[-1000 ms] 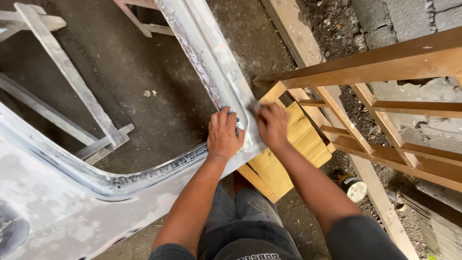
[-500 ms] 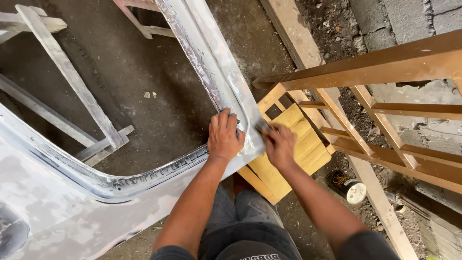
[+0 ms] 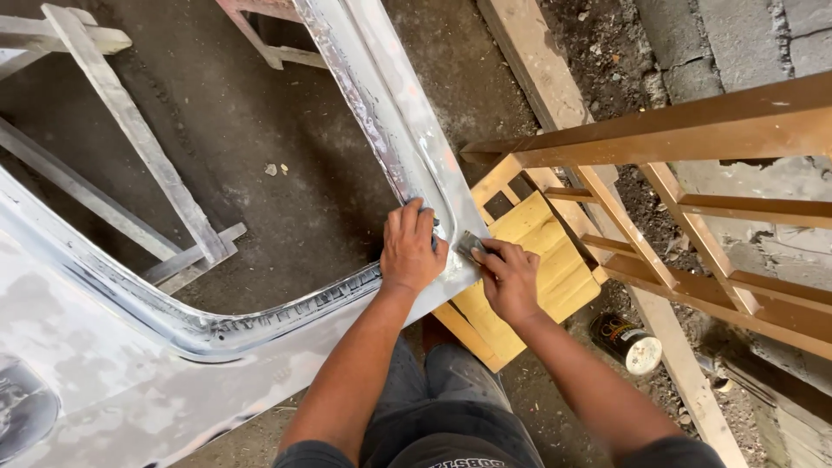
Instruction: The person scrapes paint off a white car door using a metal scraper held in the right hand. They repeatedly wipe the scraped area with a yellow cloth held in the left hand to remove debris. The person works along the door's edge and frame, alternating between scraping and wiping.
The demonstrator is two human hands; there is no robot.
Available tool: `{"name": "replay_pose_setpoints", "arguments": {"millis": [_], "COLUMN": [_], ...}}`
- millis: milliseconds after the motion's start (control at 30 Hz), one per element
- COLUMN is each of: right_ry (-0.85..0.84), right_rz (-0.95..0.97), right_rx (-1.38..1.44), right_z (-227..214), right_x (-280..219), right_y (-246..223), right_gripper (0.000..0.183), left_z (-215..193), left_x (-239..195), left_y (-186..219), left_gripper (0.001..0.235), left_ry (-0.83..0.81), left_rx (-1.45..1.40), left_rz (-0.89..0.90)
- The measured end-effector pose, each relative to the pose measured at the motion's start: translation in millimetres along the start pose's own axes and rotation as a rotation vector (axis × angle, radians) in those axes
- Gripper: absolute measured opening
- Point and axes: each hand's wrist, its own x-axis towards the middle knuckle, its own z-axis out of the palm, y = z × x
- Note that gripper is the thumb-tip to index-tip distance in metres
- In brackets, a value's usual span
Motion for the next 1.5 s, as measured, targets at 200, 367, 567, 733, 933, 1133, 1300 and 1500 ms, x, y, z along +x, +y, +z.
{"name": "replay_pose_setpoints", "arguments": {"millis": [200, 367, 567, 733, 933, 1133, 1300, 1500], "right_ry": [0.005, 0.053, -0.048, -0.012, 0.111, 0.023, 0.06, 0.118], "right_rz": [-0.076, -0.149, -0.09, -0.111, -0.235, -0.063, 0.016, -0.016], "right_rx": [-0.03, -0.031, -0.044, -0.071, -0.045, -0.008, -0.034, -0.025], "right_z": [35, 38, 5, 19, 42, 13, 13, 45], "right_x": [112, 137, 19, 54, 148, 33, 4, 126], "right_y": [-1, -2, 7, 12, 0, 12, 22, 17], "right_gripper": [0.023, 0.023, 0.032, 0.027, 0.022, 0.023, 0.03, 0.022], "left_z": [6, 7, 4, 11, 10, 9, 6, 8], "left_x": [-4, -3, -2, 3, -6, -3, 0, -6], "left_y": [-4, -2, -1, -4, -5, -3, -2, -3], "left_gripper": [0.043, 0.043, 0.045, 0.049, 0.051, 0.051, 0.047, 0.047], "left_ry": [0.025, 0.024, -0.008, -0.039, -0.031, -0.009, -0.032, -0.026], "left_rx": [0.031, -0.005, 0.008, -0.001, -0.012, -0.02, -0.01, -0.022], "left_rz": [0.006, 0.01, -0.019, -0.025, -0.047, -0.04, -0.029, -0.025]}}
